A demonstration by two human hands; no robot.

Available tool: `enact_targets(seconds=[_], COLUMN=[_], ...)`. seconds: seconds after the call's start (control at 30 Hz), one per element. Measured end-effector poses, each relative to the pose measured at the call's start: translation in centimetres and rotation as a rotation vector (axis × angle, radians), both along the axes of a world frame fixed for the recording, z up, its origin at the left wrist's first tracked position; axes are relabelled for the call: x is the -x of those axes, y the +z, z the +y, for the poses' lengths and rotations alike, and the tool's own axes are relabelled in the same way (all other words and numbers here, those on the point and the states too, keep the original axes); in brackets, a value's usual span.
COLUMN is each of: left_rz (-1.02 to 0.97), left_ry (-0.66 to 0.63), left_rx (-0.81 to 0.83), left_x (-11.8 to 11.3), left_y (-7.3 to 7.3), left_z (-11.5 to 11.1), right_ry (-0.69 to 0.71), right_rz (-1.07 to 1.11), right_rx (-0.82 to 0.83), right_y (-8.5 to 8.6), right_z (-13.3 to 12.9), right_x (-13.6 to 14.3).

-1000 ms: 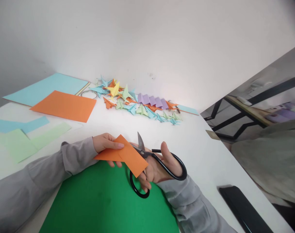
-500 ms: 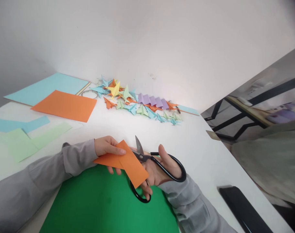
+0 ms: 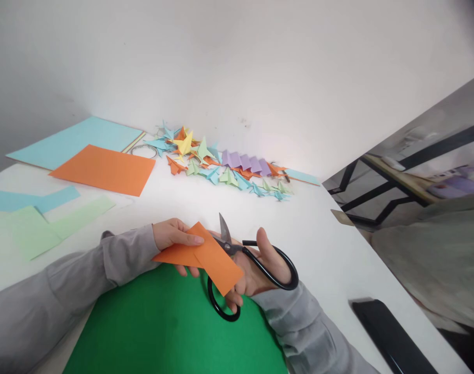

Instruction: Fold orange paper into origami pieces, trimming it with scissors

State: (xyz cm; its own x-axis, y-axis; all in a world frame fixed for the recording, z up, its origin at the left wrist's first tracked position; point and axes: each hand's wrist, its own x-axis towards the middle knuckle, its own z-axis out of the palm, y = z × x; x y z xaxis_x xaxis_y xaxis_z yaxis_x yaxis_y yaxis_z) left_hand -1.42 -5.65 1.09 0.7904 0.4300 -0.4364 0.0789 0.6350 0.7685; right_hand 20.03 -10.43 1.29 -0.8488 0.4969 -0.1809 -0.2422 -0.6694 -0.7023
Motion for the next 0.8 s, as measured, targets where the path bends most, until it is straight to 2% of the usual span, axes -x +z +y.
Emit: enact_targets(seconds=[0.37,0.63,0.8], left_rz=[-0.007,0.0,-0.009], left_ry=[-0.045,-0.088,-0.083], left_rx=[0.009,0.032,0.027], left_x=[0.2,-0.3,-0.3], left_y=[0.0,0.1,0.4], left_z=[0.0,-0.3,-0.3], right_ry=[0.018,-0.093,-0.095], right_rz=[-0.009,-0.069,-0.109], right_rx=[0.019,-0.065,-0.03], right_y=[-0.7,-1.2,-0.9], right_z=[-0.1,0.1,0.2], right_x=[-0.6,0.0,0.1])
